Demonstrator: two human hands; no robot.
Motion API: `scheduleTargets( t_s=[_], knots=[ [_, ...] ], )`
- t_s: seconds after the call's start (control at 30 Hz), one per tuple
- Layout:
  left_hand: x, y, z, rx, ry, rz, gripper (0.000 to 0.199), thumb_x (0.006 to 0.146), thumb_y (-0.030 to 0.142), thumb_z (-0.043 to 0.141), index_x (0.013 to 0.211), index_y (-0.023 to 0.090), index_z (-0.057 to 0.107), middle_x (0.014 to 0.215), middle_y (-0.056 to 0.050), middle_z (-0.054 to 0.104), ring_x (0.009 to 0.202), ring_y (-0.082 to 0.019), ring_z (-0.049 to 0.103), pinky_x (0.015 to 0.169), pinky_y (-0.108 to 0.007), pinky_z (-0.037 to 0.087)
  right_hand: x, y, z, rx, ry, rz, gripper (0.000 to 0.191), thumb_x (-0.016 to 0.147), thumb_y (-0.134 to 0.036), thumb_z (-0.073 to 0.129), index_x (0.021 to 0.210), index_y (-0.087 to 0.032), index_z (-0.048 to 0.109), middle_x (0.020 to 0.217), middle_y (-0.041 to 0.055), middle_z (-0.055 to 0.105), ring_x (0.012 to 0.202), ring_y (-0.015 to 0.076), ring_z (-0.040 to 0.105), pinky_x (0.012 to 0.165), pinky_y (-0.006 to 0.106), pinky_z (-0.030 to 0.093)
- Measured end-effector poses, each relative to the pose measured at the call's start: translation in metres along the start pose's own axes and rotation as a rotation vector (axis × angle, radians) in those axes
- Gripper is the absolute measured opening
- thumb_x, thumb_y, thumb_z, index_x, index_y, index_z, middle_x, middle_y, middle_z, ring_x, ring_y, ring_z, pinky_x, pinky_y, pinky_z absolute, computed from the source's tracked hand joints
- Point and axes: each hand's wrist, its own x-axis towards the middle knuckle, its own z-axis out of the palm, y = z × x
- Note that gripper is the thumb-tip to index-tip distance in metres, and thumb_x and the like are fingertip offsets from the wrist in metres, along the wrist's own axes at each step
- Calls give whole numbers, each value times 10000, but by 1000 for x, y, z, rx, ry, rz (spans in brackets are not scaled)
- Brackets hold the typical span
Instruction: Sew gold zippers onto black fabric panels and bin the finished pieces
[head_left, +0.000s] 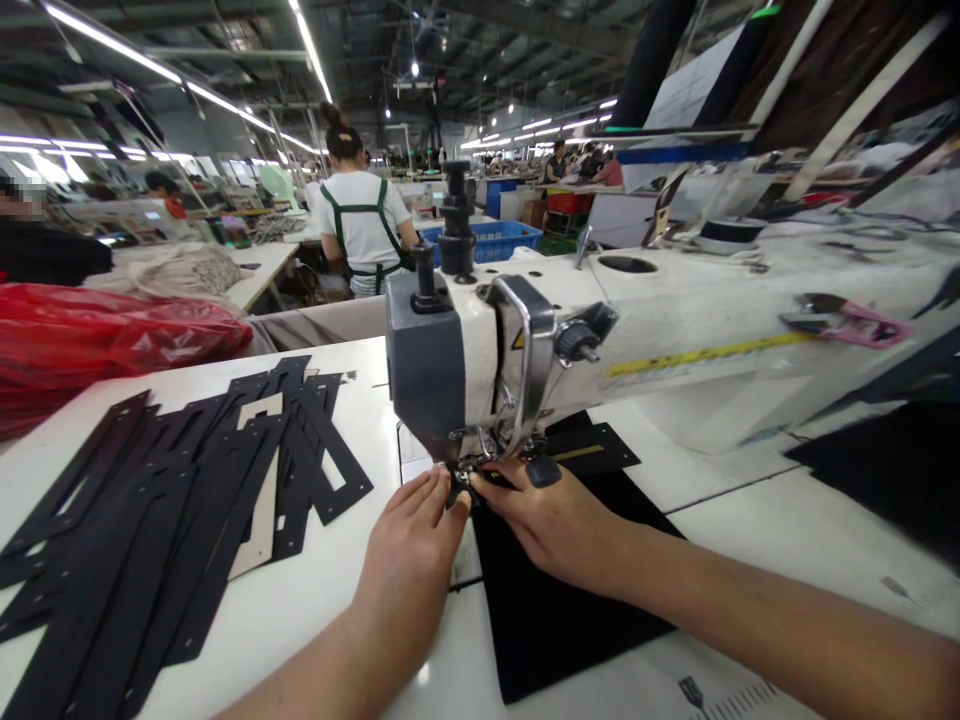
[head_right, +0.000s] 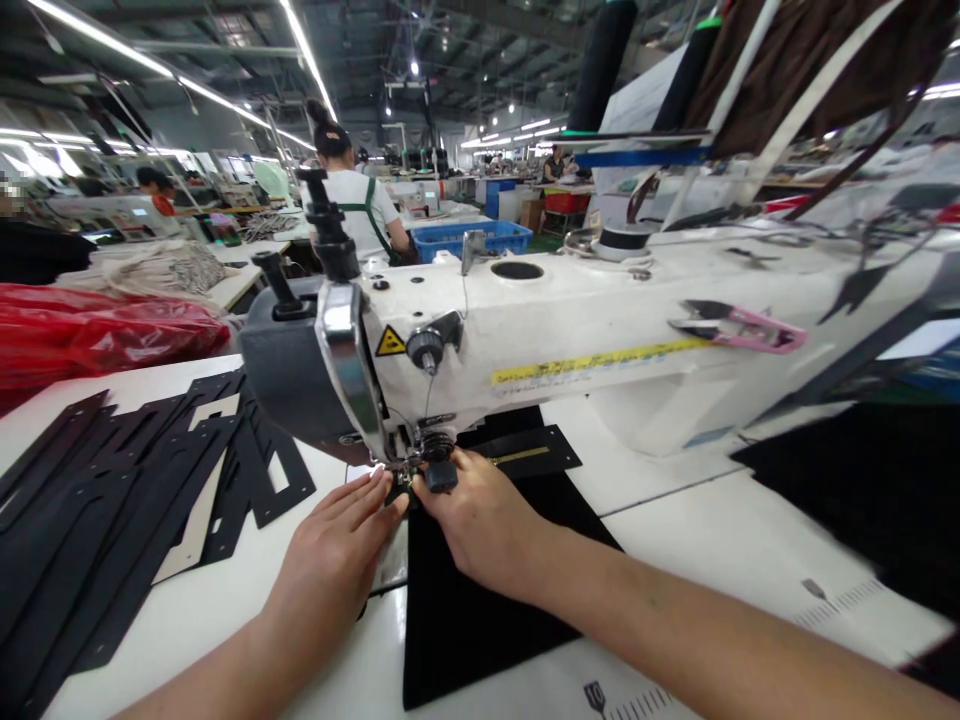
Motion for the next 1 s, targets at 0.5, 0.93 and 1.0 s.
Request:
scheduleTargets(
  t_s=[0.5, 0.93, 1.0],
  knots=[
    [1, 2, -1, -21, -18, -24, 279, 865, 96, 367, 870, 91, 645, 957, -181, 675, 911, -269, 649, 789, -443, 547, -5, 6, 6, -16, 32, -39, 309, 805, -35, 392, 1031, -87, 596, 1078, 175, 579, 1040, 268, 516, 862, 437, 444],
    [1, -3, -1, -6, -19, 29, 295, 836, 72, 359, 910, 90, 644, 971, -186, 673, 912, -274, 650, 772, -440, 556, -1, 11, -1, -4, 23, -105, 272, 786, -45, 377, 928, -122, 596, 1102, 145, 586, 1019, 240, 536, 865, 398, 452],
    [2, -4, -2, -1, -27, 34, 290, 831, 70, 366, 908, 94, 645, 966, -179, 675, 915, -272, 649, 778, -436, 554, -1, 12, 0, -18, 21, -108, 292, 776, -40, 385, 968, -110, 594, 1105, 152, 583, 1007, 241, 539, 862, 397, 452]
  ],
)
